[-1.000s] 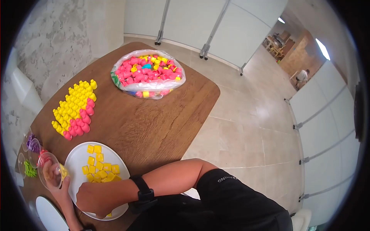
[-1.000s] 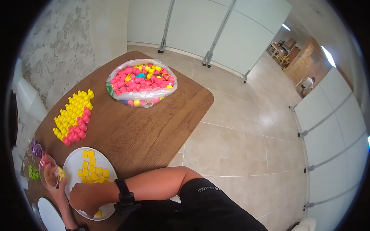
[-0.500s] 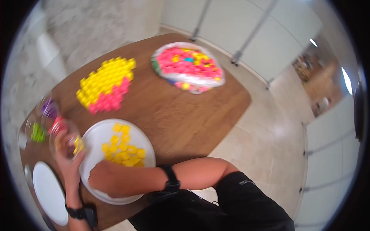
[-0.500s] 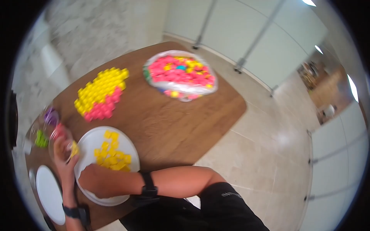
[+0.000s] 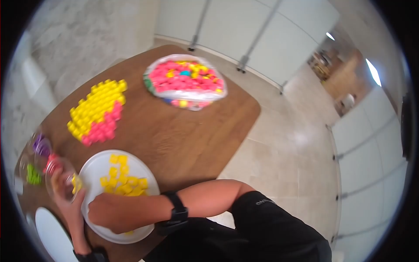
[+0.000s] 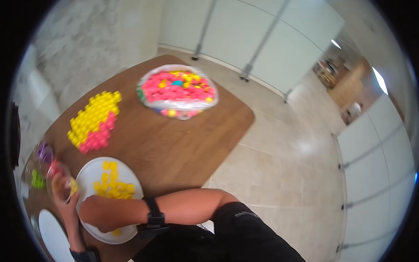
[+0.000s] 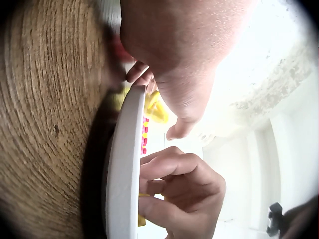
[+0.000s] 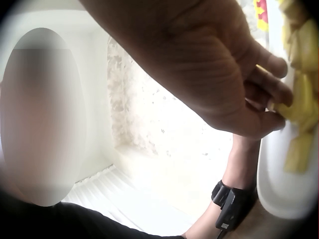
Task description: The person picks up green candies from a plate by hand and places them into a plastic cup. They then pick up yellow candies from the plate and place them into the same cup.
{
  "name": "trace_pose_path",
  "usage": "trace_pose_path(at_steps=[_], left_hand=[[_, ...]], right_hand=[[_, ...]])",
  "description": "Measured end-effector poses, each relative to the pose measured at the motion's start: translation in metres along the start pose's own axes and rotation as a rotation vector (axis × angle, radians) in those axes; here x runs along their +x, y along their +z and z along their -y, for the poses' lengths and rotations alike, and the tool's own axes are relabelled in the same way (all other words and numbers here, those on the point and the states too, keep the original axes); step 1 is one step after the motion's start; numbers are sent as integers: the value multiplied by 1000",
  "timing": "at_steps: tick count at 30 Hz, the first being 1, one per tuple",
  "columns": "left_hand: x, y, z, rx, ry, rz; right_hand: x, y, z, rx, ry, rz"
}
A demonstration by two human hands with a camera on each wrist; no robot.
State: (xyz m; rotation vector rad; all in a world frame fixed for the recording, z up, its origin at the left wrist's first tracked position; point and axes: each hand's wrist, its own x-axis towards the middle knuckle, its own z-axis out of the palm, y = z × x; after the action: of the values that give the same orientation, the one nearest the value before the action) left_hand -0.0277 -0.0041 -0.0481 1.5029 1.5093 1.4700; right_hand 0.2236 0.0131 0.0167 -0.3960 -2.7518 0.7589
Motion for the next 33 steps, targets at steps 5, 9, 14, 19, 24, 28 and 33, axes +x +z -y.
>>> trace_pose_path(at_steps=[5,9,14,19,24,28,33], left_hand=[[-2,1,-9,-23,51,-15],[-3,1,-14,-64,23,14],[-3,3,-13,-78,30,-3],[-4,5,-17,-67,2,-18],[-3,4,-14,-55,18,-21],[-2,1,-11,-62,17,-16],[7,-15,31,45,140,19]], right_hand=[[10,35,-9,-94,-225,-695],[4,36,-6,-74,-201,-558],[3,34,-6,19,-202,-424],[-3,28,-5,-124,-208,-496],[-7,24,-3,-177,-185,-500],[2,26,-2,-104,-214,-574],[20,18,3,88,-287,-697]])
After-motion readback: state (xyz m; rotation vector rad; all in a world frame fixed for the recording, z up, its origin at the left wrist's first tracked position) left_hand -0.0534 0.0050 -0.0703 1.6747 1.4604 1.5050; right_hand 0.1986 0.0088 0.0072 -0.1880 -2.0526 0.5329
